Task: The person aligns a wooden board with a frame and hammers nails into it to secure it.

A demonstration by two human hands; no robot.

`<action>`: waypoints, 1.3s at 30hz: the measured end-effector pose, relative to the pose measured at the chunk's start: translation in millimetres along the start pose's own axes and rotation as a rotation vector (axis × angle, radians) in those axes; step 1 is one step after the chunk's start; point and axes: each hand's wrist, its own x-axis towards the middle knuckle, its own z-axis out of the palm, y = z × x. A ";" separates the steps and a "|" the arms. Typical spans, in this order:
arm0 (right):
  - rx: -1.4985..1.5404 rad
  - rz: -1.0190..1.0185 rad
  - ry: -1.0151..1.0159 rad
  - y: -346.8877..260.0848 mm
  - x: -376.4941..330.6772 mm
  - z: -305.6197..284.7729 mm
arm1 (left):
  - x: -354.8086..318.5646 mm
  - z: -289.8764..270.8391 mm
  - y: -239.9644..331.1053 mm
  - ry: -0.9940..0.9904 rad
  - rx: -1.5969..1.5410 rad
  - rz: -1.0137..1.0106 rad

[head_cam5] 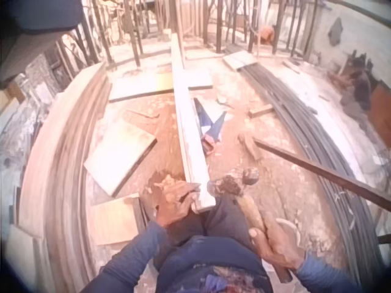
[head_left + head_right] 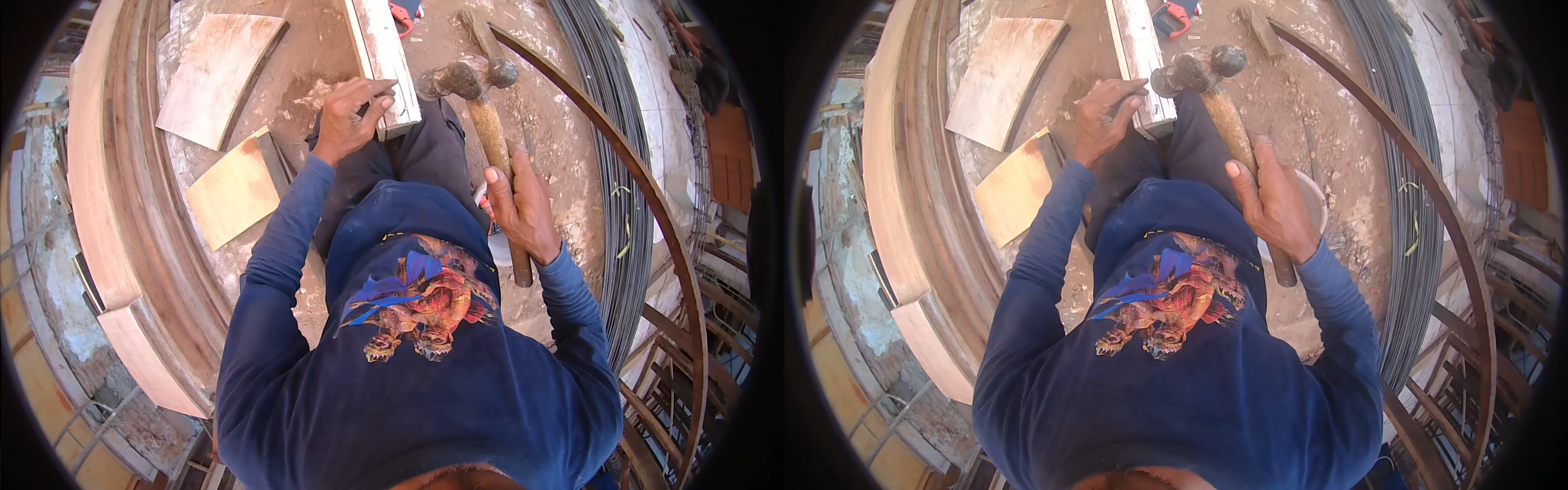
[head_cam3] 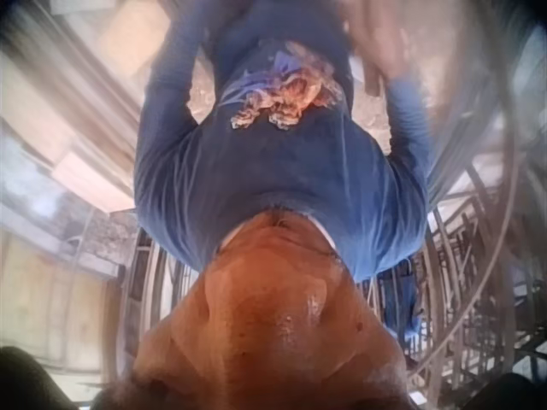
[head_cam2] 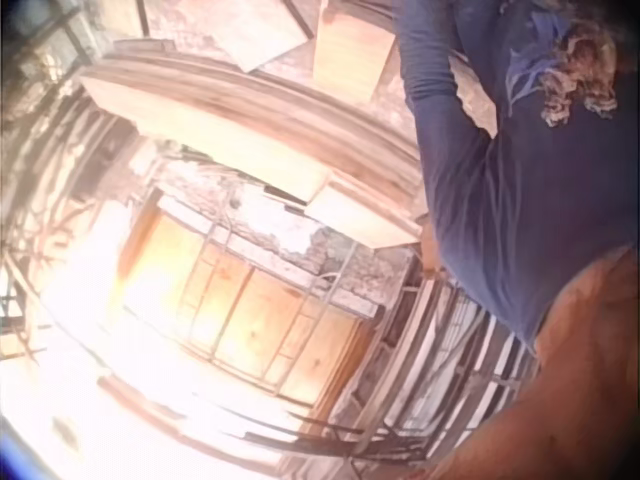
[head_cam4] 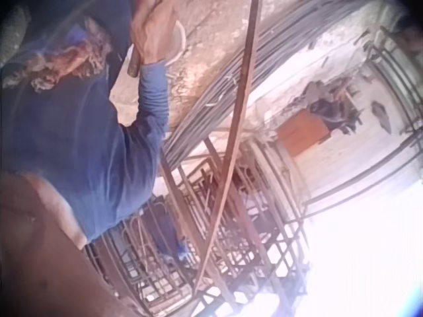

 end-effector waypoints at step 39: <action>-0.240 0.120 -0.013 2.9 9.3 1.8 | 87.1 14.5 -58.6 -0.384 0.273 0.467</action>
